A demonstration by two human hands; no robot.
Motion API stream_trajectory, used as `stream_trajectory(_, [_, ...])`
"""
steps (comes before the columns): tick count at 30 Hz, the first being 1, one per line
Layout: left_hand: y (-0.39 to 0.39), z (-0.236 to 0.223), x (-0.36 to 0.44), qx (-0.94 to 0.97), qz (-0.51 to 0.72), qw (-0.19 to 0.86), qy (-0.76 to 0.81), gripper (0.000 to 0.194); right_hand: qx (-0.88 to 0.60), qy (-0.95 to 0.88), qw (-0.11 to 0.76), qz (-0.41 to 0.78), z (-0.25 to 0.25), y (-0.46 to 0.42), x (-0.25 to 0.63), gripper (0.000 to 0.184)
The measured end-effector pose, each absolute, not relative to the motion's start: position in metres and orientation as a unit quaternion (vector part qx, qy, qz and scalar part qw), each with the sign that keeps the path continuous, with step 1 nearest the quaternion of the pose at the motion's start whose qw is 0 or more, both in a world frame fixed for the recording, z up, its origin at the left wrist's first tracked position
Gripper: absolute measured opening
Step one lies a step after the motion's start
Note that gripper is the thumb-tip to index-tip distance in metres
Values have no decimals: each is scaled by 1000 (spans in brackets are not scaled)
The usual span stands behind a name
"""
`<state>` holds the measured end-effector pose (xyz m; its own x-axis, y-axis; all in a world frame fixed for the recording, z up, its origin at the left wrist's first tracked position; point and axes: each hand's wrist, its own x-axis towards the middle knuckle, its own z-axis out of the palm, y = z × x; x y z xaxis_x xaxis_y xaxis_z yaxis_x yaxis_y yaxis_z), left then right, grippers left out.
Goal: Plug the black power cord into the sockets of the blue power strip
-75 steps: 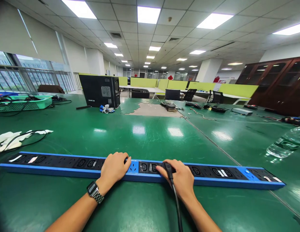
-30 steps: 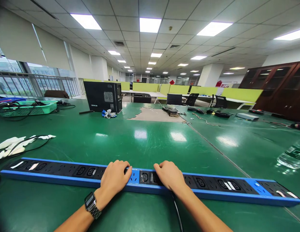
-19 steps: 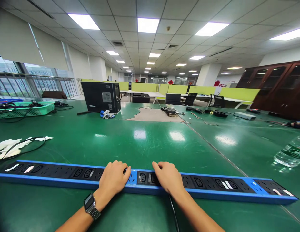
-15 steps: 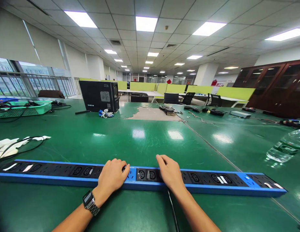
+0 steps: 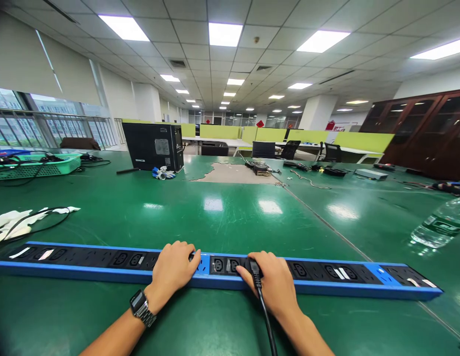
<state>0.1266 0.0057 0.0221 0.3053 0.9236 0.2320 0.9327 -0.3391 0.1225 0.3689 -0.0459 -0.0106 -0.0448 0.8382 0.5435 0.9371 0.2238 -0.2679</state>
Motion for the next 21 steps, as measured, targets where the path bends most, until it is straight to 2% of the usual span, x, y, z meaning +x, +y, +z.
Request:
stream_trajectory(8, [7, 21, 127, -805, -135, 23, -577, 39, -652, -670, 342, -98, -20, -45, 366, 34])
stream_trajectory(14, [7, 20, 127, -805, -137, 25, -577, 38, -662, -657, 360, -28, -11, -46, 364, 36])
stream_trajectory(18, [6, 20, 127, -804, -135, 20, -579, 39, -665, -541, 502, 109, 7, -42, 366, 41])
stream_trajectory(21, [6, 21, 127, -804, -131, 17, -579, 39, -662, -468, 570, 132, 16, -39, 367, 41])
